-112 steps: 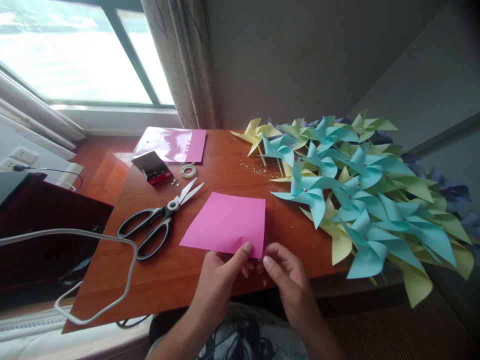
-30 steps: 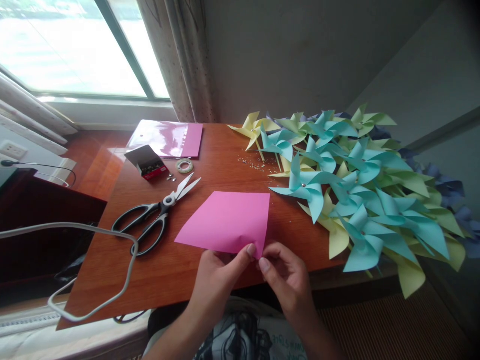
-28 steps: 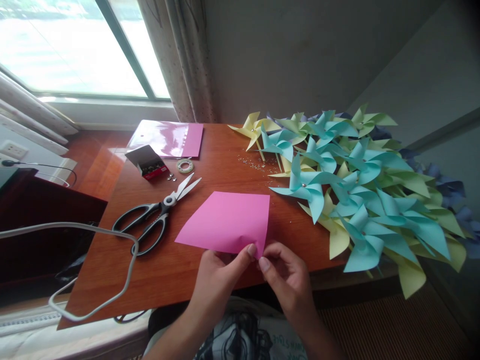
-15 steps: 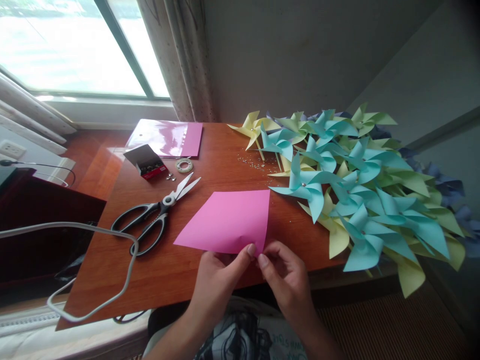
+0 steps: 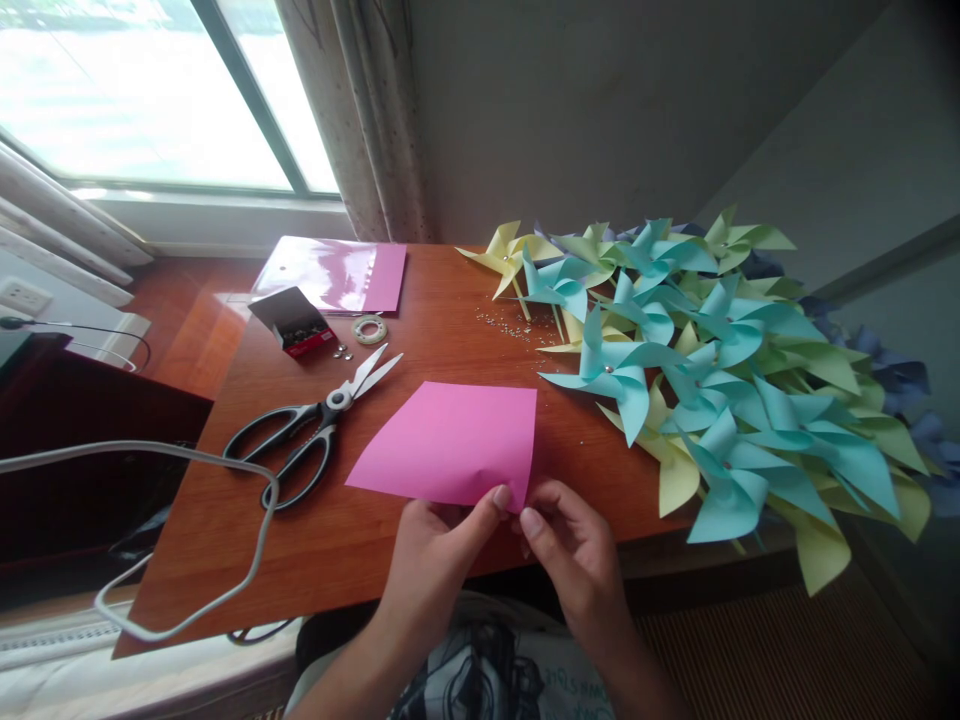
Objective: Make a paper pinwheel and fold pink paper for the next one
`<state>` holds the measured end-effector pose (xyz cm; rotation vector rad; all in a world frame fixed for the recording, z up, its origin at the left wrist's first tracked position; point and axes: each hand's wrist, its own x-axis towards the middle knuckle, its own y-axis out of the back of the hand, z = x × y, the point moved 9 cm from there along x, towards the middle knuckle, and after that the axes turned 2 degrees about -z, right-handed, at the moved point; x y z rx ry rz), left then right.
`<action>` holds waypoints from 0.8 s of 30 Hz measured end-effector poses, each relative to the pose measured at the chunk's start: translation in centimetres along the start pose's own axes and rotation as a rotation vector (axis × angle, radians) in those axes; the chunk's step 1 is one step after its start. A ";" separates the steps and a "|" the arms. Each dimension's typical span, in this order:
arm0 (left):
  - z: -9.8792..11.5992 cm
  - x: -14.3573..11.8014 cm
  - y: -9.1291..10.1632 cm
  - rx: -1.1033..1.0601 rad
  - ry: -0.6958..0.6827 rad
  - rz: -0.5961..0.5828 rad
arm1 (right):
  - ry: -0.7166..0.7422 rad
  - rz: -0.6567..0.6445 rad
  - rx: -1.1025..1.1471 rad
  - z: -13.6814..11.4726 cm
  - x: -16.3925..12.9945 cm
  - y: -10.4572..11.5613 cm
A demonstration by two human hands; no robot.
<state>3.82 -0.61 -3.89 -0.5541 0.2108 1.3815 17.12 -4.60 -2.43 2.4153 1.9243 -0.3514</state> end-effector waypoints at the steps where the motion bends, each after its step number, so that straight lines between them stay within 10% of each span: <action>1: 0.0 0.0 0.0 -0.003 -0.001 -0.004 | -0.002 -0.003 0.018 -0.1 0.0 0.0; 24: 0.2 -0.3 0.3 0.098 -0.069 0.027 | -0.009 0.040 -0.014 0.5 -0.3 0.3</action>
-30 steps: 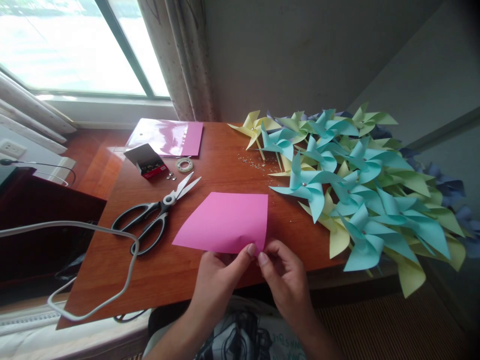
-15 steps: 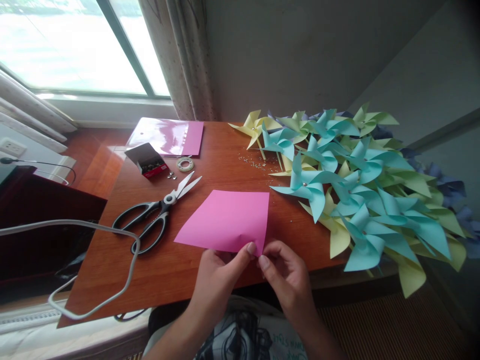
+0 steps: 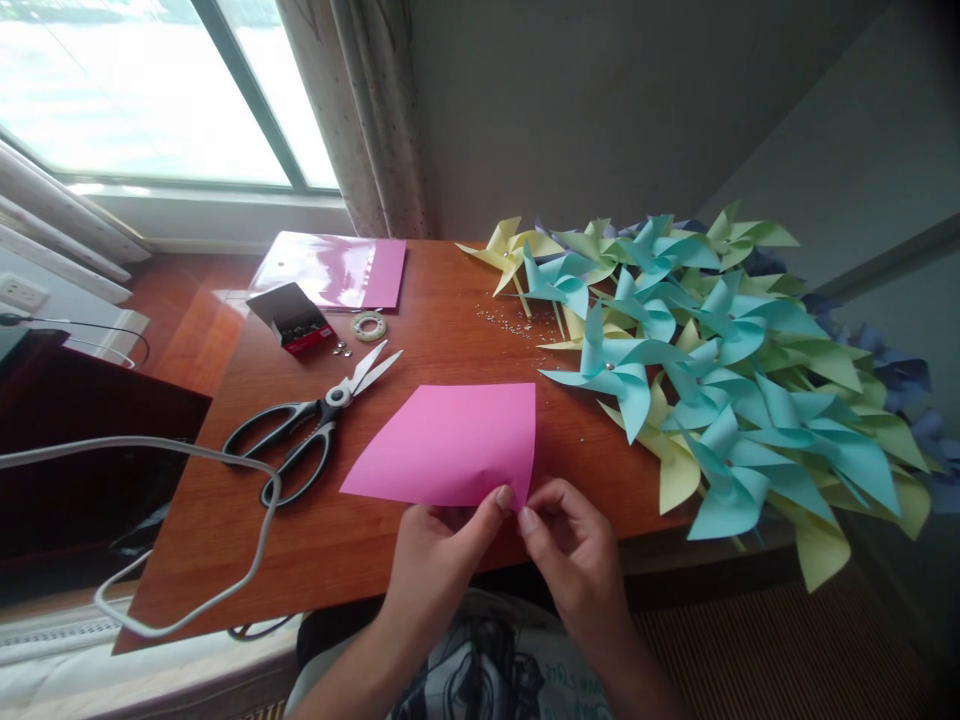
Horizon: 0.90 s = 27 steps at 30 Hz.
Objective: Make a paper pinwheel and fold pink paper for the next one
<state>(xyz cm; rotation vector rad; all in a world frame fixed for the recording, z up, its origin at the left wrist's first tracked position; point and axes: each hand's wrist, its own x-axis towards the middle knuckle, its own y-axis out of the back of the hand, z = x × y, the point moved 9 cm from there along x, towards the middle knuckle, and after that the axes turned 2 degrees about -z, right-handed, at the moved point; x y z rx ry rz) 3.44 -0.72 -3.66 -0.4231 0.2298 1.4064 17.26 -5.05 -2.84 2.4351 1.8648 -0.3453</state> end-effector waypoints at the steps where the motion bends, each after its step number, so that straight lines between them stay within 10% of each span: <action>1: 0.0 0.0 0.0 0.007 -0.008 -0.002 | -0.011 -0.004 0.008 0.2 0.0 0.0; 27: -1.0 0.7 0.2 -0.442 0.023 0.110 | -0.050 -0.127 0.022 1.3 0.1 -0.7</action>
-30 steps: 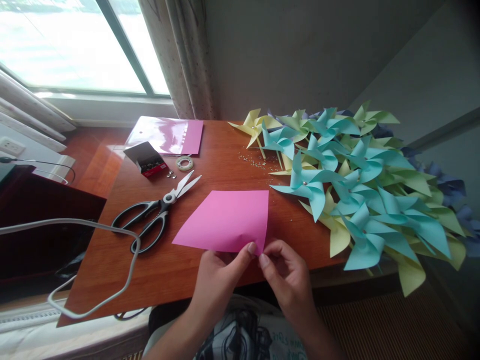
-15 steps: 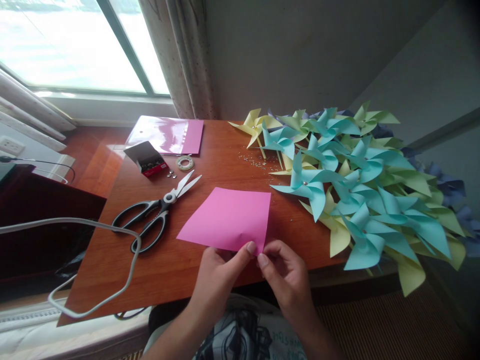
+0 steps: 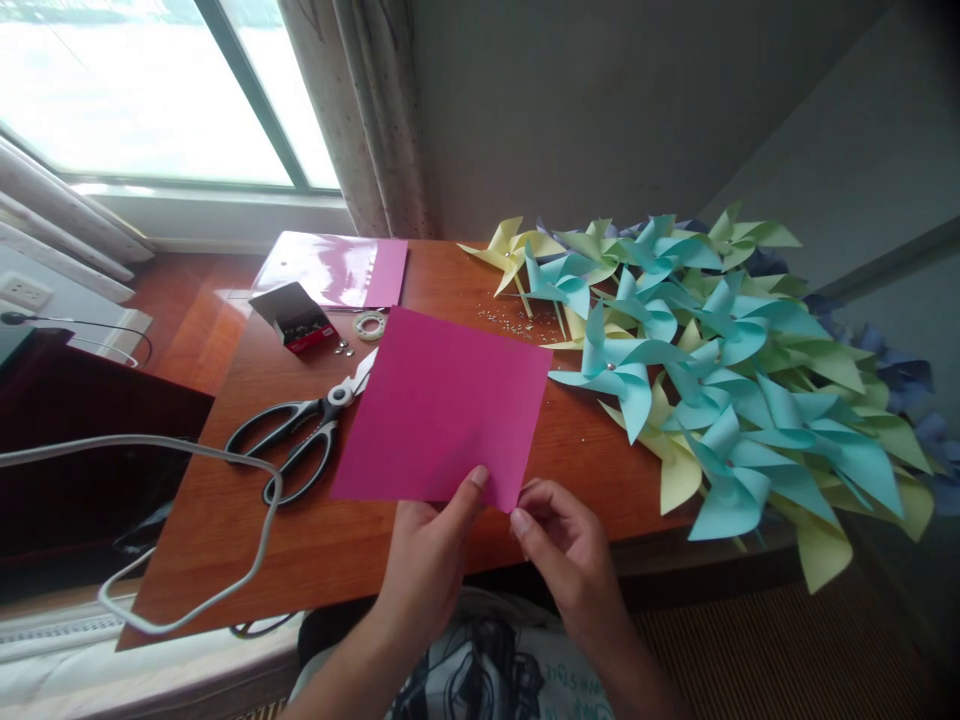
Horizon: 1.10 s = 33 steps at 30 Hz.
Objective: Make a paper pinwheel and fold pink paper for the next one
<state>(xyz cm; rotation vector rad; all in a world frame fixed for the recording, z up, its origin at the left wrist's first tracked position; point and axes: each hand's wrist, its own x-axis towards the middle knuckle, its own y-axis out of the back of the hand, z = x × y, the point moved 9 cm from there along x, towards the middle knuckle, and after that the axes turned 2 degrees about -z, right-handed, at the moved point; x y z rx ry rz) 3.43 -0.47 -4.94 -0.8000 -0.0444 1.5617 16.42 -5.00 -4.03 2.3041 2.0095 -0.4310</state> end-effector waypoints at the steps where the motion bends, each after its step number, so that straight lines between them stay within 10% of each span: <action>1: 0.0 0.1 0.1 0.005 0.002 0.006 | 0.007 -0.009 -0.004 -0.1 -0.1 -0.1; 33: 0.8 -0.1 0.6 0.571 -0.049 -0.060 | 0.073 0.028 -0.145 -1.2 0.2 0.4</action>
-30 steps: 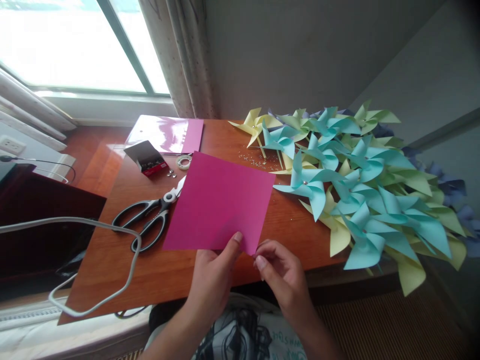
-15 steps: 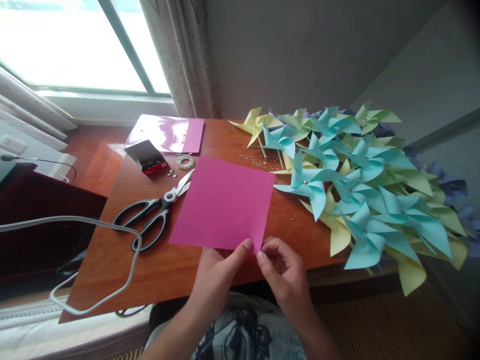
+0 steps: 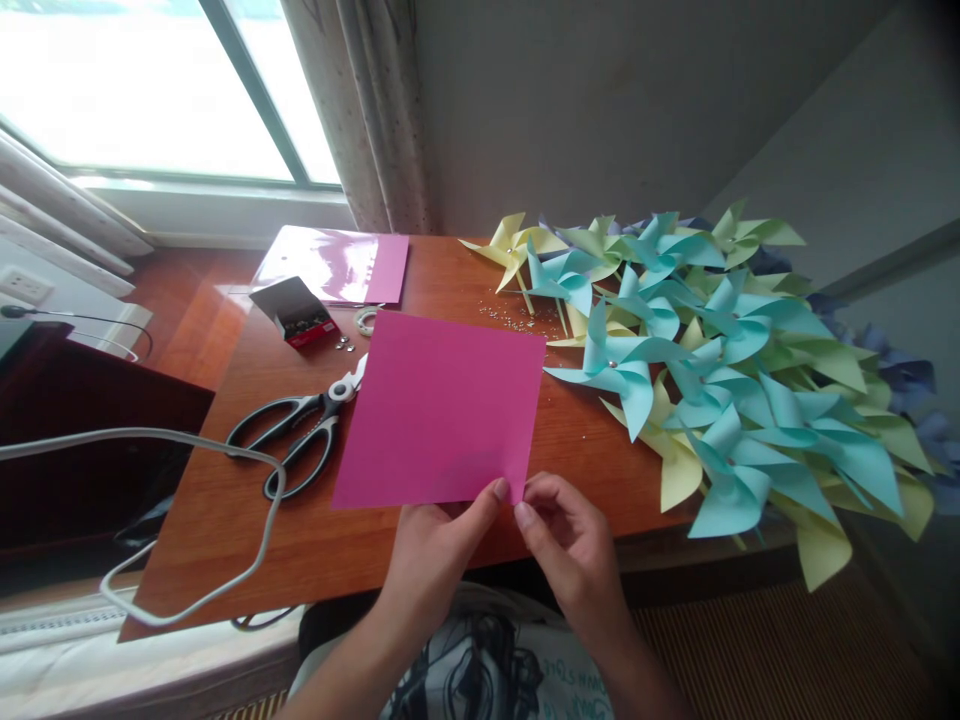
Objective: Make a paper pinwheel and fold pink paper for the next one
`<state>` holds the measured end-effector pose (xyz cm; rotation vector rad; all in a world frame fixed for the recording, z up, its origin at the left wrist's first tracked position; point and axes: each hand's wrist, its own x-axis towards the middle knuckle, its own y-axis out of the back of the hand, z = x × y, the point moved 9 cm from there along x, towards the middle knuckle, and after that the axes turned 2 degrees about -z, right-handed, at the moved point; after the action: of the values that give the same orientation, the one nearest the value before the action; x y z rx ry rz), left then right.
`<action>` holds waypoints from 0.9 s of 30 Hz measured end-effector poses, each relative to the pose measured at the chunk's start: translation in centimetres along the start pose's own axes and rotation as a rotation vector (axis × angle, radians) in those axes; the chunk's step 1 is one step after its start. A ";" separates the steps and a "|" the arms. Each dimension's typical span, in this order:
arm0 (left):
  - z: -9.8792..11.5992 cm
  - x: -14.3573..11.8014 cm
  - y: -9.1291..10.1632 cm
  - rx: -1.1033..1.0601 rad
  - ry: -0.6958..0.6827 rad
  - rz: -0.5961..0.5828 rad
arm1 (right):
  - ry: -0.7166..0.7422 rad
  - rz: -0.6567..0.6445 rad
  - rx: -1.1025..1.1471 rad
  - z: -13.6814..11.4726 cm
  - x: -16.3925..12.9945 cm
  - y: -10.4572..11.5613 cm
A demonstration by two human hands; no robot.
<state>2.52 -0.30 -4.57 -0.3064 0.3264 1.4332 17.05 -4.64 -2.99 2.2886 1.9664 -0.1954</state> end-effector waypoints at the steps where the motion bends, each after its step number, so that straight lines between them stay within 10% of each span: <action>1: 0.0 0.0 0.0 0.004 -0.002 -0.002 | 0.001 0.003 -0.007 -0.1 0.0 0.0; 27: 1.0 -0.4 0.0 0.066 -0.033 0.018 | 0.036 -0.001 -0.008 -0.4 0.2 0.1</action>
<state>2.54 -0.25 -3.54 -0.2262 0.3494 1.4407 17.19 -4.35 -2.62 2.3020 1.9821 -0.1475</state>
